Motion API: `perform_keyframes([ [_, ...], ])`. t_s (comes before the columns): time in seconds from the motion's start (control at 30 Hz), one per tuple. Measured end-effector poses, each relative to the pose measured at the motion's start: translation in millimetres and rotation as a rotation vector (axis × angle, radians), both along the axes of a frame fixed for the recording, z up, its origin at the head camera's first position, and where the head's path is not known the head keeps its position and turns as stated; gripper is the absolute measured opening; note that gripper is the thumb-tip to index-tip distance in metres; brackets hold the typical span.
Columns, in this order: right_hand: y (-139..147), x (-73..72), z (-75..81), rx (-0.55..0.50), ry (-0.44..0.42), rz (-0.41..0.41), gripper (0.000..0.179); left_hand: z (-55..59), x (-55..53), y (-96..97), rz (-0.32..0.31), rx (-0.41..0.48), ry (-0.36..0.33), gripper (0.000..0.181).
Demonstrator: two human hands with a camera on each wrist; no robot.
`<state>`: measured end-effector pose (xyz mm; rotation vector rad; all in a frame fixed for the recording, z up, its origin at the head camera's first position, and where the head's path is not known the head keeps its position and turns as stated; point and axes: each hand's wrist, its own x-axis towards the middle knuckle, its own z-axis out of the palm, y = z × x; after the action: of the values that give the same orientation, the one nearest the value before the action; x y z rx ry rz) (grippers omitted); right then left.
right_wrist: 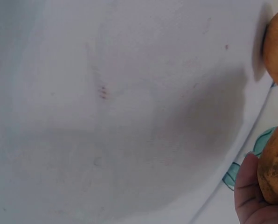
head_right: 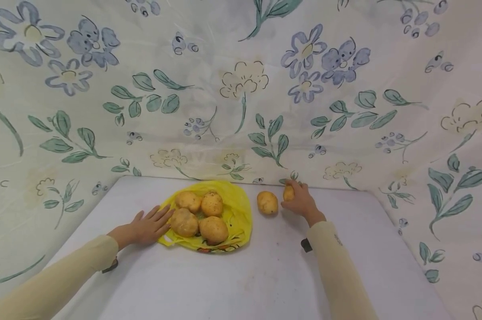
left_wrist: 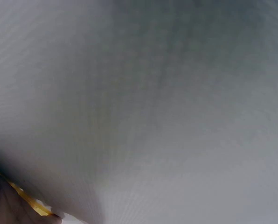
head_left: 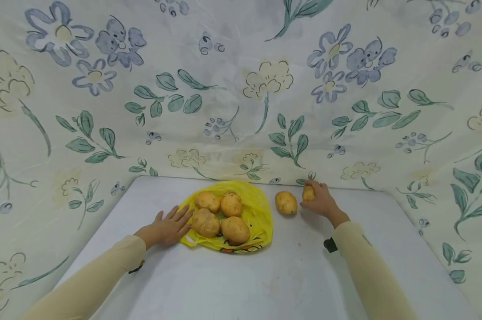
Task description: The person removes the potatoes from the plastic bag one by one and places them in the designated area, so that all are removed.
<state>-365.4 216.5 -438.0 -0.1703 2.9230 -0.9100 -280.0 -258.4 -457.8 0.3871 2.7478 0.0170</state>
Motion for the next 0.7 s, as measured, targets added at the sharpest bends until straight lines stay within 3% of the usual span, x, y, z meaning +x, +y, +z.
perform_keyframes([
  [0.47,6,3.9,-20.0,-0.009,-0.103,-0.068,0.075,-2.4,0.2,0.2,-0.008,0.005,0.005,0.064],
  [0.7,6,2.1,-24.2,0.005,-0.079,-0.059,0.078,-2.0,1.1,-0.8,-0.002,0.019,0.007,0.065],
])
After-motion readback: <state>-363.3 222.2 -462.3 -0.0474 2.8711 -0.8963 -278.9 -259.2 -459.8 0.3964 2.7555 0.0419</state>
